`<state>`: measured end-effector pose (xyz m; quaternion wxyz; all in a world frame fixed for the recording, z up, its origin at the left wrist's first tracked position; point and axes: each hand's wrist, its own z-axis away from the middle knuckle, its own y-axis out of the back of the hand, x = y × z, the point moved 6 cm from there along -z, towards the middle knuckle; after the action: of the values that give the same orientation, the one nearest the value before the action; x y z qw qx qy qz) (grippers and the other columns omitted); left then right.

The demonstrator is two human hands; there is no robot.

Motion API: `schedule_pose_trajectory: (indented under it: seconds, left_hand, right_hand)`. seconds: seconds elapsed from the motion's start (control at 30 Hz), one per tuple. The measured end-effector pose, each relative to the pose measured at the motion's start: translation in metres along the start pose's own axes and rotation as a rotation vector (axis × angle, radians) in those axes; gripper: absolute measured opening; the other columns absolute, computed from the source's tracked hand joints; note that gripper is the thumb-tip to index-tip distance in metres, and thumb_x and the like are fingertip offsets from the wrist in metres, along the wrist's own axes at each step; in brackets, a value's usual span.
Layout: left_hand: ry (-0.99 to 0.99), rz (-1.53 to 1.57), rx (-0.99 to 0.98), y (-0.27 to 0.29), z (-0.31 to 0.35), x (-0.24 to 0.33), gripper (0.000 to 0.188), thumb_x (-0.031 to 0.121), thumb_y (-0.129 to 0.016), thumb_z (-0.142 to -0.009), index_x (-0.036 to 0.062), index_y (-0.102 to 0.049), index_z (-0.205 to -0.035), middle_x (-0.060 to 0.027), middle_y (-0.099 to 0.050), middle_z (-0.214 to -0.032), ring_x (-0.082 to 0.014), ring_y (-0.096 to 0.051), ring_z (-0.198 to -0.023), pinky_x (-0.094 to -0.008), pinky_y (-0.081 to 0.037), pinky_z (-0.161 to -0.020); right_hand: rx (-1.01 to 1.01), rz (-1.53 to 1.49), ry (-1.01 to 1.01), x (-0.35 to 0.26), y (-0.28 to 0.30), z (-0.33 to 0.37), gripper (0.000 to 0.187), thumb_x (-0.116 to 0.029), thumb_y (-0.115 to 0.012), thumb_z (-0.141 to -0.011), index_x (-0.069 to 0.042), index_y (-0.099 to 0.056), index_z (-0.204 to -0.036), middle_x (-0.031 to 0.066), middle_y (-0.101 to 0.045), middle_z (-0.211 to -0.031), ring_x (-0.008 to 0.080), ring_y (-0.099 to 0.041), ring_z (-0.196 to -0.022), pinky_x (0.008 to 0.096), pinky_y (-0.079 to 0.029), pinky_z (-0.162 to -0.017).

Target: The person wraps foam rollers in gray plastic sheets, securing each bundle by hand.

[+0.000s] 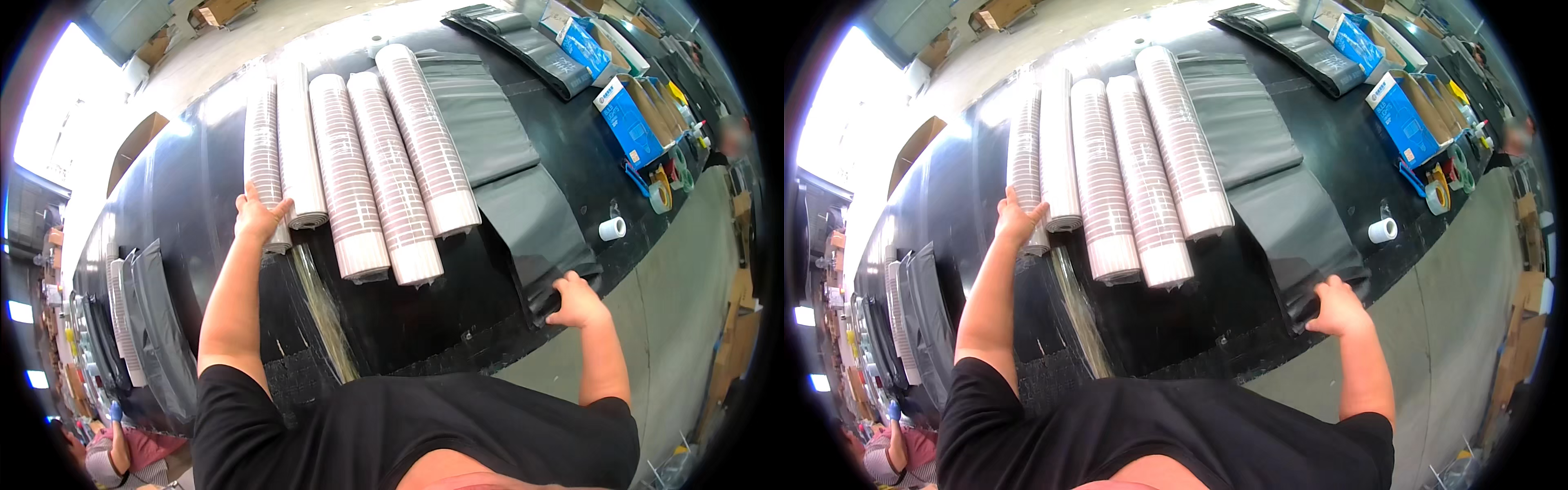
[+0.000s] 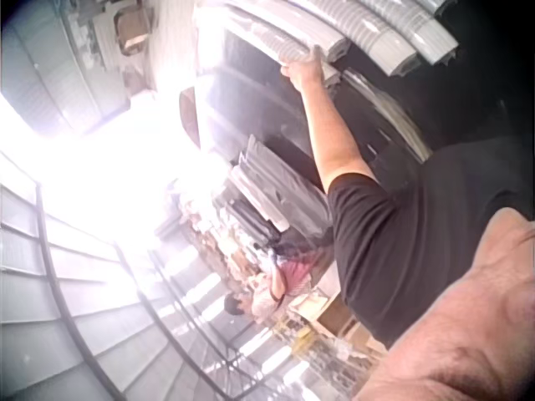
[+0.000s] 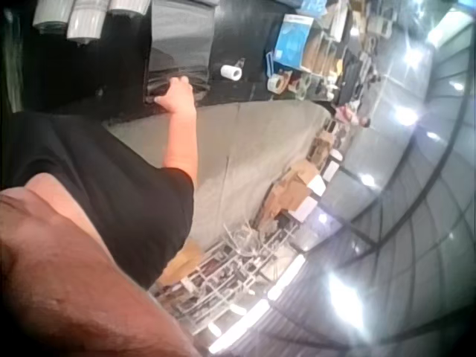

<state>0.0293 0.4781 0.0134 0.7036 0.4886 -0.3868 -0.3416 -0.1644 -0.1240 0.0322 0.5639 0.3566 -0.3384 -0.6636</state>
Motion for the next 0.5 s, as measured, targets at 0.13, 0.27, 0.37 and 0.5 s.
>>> schedule_pose_trajectory:
  seconds: [0.13, 0.27, 0.37, 0.5]
  left_hand:
    - [0.039, 0.035, 0.015, -0.005, 0.051, -0.016, 0.117, 0.061, -0.074, -0.075, 0.0098, -0.008, -0.156, -0.0221, -0.027, -0.154, -0.0403, -0.045, -0.132, -0.0474, -0.042, -0.106]
    - [0.045, -0.021, -0.004, -0.006, 0.084, -0.015, 0.116, 0.057, -0.076, -0.073, 0.0099, -0.01, -0.156, -0.0211, -0.026, -0.153, -0.0415, -0.045, -0.131, -0.0474, -0.041, -0.106]
    - [0.01, 0.166, 0.033, -0.01, 0.066, -0.043, 0.114, 0.059, -0.074, -0.074, 0.0094, -0.011, -0.155, -0.0227, -0.026, -0.153, -0.0433, -0.044, -0.131, -0.048, -0.042, -0.106]
    - [-0.105, 0.039, 0.183, 0.02, 0.039, -0.004, 0.098, 0.062, -0.067, -0.079, 0.001, -0.032, -0.148, -0.0258, -0.03, -0.153, -0.0401, -0.03, -0.142, -0.046, -0.029, -0.115]
  right_hand:
    - [0.101, -0.32, 0.139, -0.023, 0.064, -0.031, 0.05, -0.034, -0.074, -0.072, -0.002, -0.068, -0.111, 0.0162, -0.069, -0.105, 0.0331, -0.065, -0.101, 0.0402, -0.051, -0.091]
    - [0.622, -0.014, 0.343, -0.048, 0.08, -0.123, 0.067, -0.043, -0.065, -0.087, -0.008, -0.048, -0.141, 0.0149, -0.04, -0.151, 0.0317, -0.036, -0.139, 0.0418, -0.032, -0.113]
    - [0.59, -0.035, 0.409, -0.087, 0.073, -0.2, 0.071, -0.047, -0.061, -0.09, -0.009, -0.042, -0.146, 0.0142, -0.03, -0.157, 0.0323, -0.029, -0.144, 0.0423, -0.026, -0.117]
    - [0.616, -0.097, 0.127, -0.096, 0.092, -0.273, 0.073, -0.052, -0.054, -0.092, -0.007, -0.038, -0.148, 0.0156, -0.027, -0.159, 0.0351, -0.028, -0.144, 0.0429, -0.025, -0.118]
